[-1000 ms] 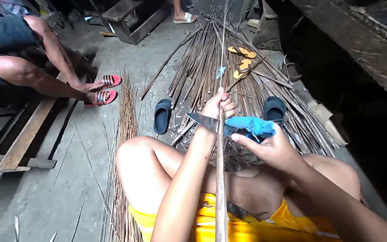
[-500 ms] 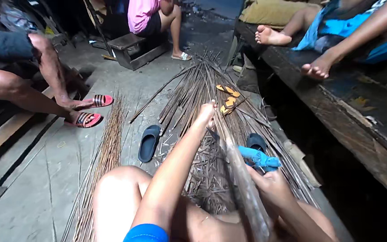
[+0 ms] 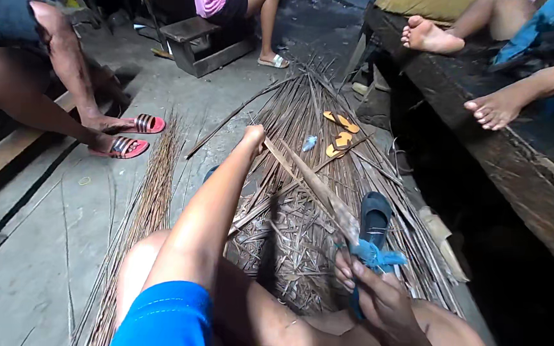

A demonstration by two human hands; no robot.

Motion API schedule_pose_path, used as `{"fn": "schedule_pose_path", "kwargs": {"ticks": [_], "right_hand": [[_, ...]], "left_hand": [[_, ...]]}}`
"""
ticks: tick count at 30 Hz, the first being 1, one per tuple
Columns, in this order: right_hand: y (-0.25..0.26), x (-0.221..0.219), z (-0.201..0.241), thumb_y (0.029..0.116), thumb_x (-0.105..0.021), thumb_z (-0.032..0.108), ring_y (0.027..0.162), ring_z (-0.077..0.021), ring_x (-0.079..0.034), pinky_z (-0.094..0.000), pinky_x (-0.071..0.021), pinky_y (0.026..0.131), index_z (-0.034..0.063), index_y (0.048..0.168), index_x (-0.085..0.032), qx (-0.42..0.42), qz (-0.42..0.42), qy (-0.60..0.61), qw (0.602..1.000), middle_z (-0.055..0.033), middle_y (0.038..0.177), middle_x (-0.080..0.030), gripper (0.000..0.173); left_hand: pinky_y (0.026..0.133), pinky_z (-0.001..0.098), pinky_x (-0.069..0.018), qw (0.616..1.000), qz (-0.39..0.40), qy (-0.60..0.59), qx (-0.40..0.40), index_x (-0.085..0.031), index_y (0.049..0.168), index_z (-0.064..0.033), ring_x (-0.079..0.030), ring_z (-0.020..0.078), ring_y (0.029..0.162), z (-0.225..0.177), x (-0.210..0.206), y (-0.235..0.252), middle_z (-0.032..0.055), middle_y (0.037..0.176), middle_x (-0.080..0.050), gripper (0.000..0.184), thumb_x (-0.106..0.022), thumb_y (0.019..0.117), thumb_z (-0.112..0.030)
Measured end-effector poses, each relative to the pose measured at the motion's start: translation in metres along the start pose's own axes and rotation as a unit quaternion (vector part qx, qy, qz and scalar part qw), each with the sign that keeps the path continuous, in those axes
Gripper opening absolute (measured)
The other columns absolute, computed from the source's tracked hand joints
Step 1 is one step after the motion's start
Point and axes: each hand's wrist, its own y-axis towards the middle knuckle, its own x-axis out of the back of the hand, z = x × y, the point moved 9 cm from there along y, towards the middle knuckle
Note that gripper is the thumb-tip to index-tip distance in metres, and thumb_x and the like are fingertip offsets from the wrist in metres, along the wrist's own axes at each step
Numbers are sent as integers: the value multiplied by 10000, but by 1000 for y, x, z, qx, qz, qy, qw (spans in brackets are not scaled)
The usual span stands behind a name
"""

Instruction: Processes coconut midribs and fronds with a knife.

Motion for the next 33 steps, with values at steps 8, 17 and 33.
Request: {"fn": "schedule_pose_path", "kwargs": {"ticks": [8,17,33], "right_hand": [[0,48,-7,966,-544,91,552,-22,-585,-159,-501,528,35,1133,-643,-68,-120,-31,990,33,707,-657,202],[29,13,-1,1102,-344,53,464,-32,-528,-148,-469,430,15,1053,-575,-171,-192,-57,965,4,669,-584,239],[-74,-29,-11,1009,-633,293,549,5,-587,-146,-487,512,141,1170,-647,-122,-56,27,991,29,784,-719,222]], "left_hand": [[833,484,-456,986,-144,74,-47,-554,1244,56,-552,308,928,5,82,23,218,1070,-558,474,-259,1138,-299],[408,155,-365,980,-10,-125,-157,-488,935,-108,-370,10,395,-18,66,-67,-85,527,-347,440,-219,1140,-391],[414,115,-401,905,284,-316,27,-605,1105,-73,-472,-18,434,85,-2,-271,-85,573,-501,603,-50,1109,-310]]}}
